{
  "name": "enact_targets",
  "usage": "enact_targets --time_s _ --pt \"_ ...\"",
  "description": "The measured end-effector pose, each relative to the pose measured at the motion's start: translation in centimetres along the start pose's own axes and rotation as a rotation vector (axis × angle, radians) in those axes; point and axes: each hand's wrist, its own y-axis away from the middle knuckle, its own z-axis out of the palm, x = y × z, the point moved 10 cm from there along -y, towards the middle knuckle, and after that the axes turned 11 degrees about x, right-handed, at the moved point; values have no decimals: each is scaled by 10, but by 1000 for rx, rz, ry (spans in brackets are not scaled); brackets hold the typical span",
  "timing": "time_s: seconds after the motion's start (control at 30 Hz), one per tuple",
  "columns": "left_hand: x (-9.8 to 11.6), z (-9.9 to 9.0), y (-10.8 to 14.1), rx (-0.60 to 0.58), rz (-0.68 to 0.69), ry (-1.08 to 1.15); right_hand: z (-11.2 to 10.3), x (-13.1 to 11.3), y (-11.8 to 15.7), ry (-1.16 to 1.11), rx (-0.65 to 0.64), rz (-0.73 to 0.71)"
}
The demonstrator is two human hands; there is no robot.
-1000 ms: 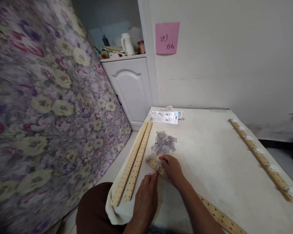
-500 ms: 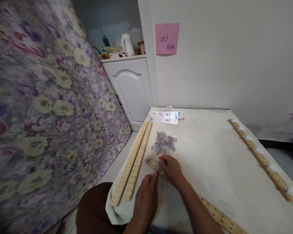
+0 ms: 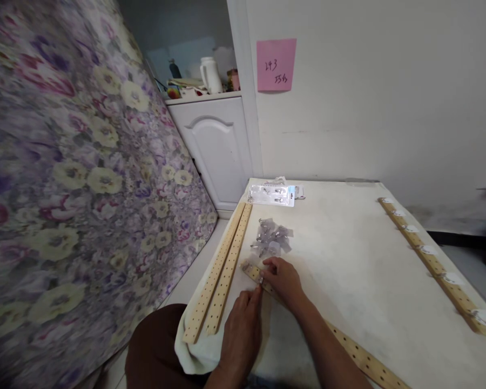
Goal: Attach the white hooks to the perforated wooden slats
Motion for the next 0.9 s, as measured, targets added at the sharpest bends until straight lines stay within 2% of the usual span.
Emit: enact_targets --time_s 0.4,0.9 --pt "1 -2 -1 7 -3 -16 5 12 -3 -118 24 65" --pt "-3 -1 0 -51 -62 48 1 7 -2 -94 46 -22"
